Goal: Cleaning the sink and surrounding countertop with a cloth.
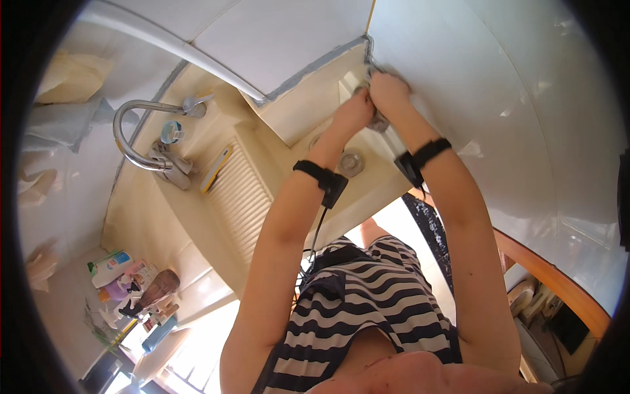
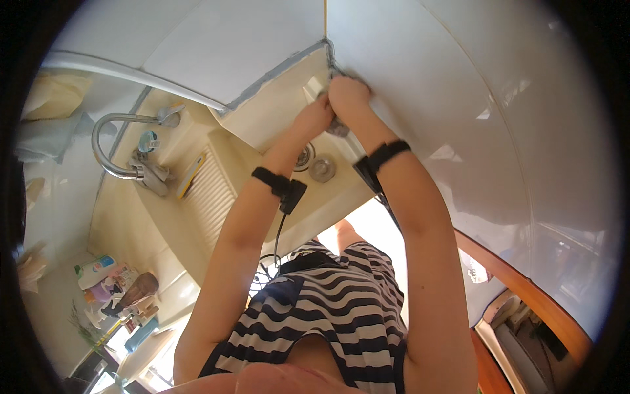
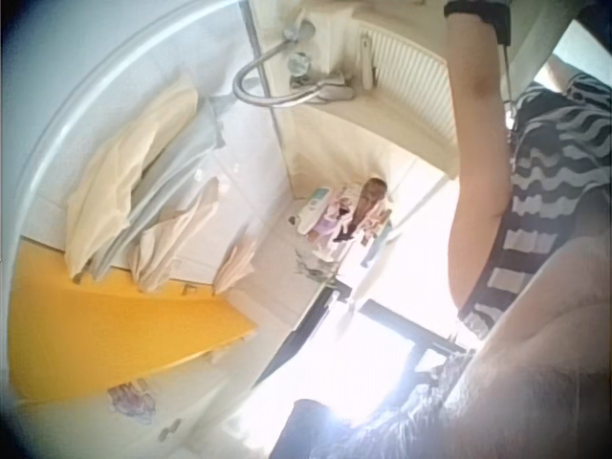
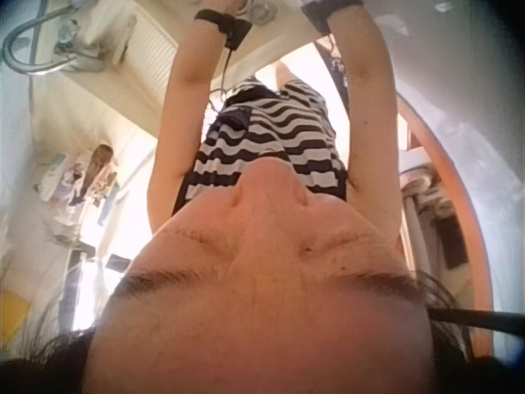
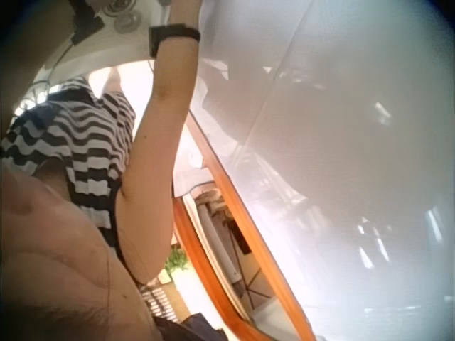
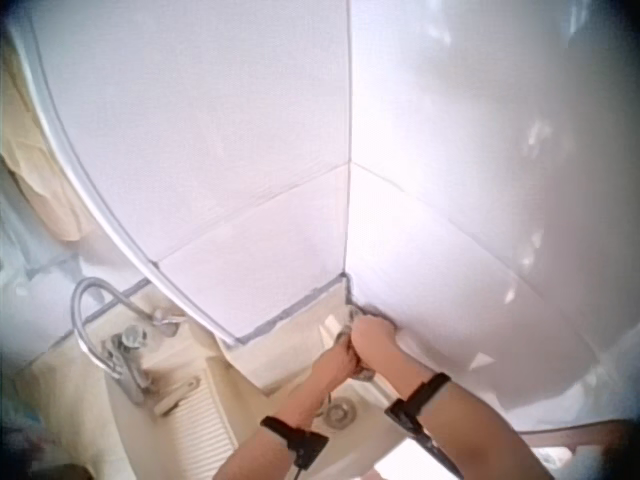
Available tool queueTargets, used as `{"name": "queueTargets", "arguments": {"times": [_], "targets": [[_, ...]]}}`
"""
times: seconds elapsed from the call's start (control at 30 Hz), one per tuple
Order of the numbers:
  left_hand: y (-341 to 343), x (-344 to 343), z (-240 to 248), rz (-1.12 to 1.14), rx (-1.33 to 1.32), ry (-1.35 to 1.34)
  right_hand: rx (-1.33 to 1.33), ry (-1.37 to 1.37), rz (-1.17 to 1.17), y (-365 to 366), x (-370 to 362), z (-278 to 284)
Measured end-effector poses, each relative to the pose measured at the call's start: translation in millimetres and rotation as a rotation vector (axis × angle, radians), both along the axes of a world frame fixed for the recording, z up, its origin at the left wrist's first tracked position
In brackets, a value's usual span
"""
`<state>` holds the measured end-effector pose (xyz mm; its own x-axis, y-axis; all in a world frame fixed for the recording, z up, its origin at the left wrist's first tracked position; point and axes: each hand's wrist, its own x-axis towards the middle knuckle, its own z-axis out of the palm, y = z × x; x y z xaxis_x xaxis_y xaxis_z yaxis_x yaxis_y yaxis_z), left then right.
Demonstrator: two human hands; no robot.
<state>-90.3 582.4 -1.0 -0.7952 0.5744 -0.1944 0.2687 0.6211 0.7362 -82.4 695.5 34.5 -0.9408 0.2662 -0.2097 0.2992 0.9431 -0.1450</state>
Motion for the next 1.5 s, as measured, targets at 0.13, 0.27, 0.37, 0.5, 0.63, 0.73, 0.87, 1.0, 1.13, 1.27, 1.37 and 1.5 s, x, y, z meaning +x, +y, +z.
{"name": "queueTargets", "arguments": {"times": [0.13, 0.27, 0.37, 0.5, 0.63, 0.73, 0.87, 1.0, 1.13, 1.27, 1.37, 1.5], "targets": [[-1.7, 14.3, 17.9, 0.016, -0.039, -0.044, -0.031, 0.215, 0.002, 2.4, 19.8, -7.3], [3.5, -10.5, 16.5, 0.162, -0.009, 0.047, -0.063, 0.351, 0.002, -2.4, -14.1, -5.2], [3.9, -25.1, 15.3, 0.173, -0.051, 0.046, -0.033, 0.224, -0.049, -4.4, -30.8, -7.4], [-1.0, 3.3, 10.1, 0.179, -0.007, -0.042, -0.016, 0.118, 0.107, 2.9, -17.1, -10.7], [-6.7, 25.1, 5.4, 0.061, -0.055, -0.044, 0.076, 0.136, 0.108, -2.3, 12.8, -5.5], [-2.8, 5.9, 5.3, 0.156, -0.047, 0.014, 0.067, 0.224, 0.099, -9.8, -7.6, 0.8], [-9.7, 1.2, -6.5, 0.190, -0.056, 0.011, 0.187, 0.209, 0.202, -20.8, -18.2, -10.2], [-23.4, 15.0, -28.0, 0.146, -0.025, -0.018, 0.248, 0.171, 0.397, -36.8, -11.0, -10.2], [-40.0, 18.1, -39.8, 0.158, 0.017, 0.025, 0.207, 0.080, 0.577, -56.5, -1.3, 7.9], [-56.3, 22.9, -24.8, 0.316, 0.397, -0.683, -0.010, 0.193, 0.483, -66.7, 13.6, -10.8], [-64.5, 30.6, -15.5, 0.487, 0.714, -0.864, -0.211, 0.306, 0.308, -61.1, 29.7, -13.3], [-55.6, 28.4, -36.8, 0.506, 0.937, -0.873, -0.324, 0.270, 0.352, -51.4, 41.2, -9.6]]}}
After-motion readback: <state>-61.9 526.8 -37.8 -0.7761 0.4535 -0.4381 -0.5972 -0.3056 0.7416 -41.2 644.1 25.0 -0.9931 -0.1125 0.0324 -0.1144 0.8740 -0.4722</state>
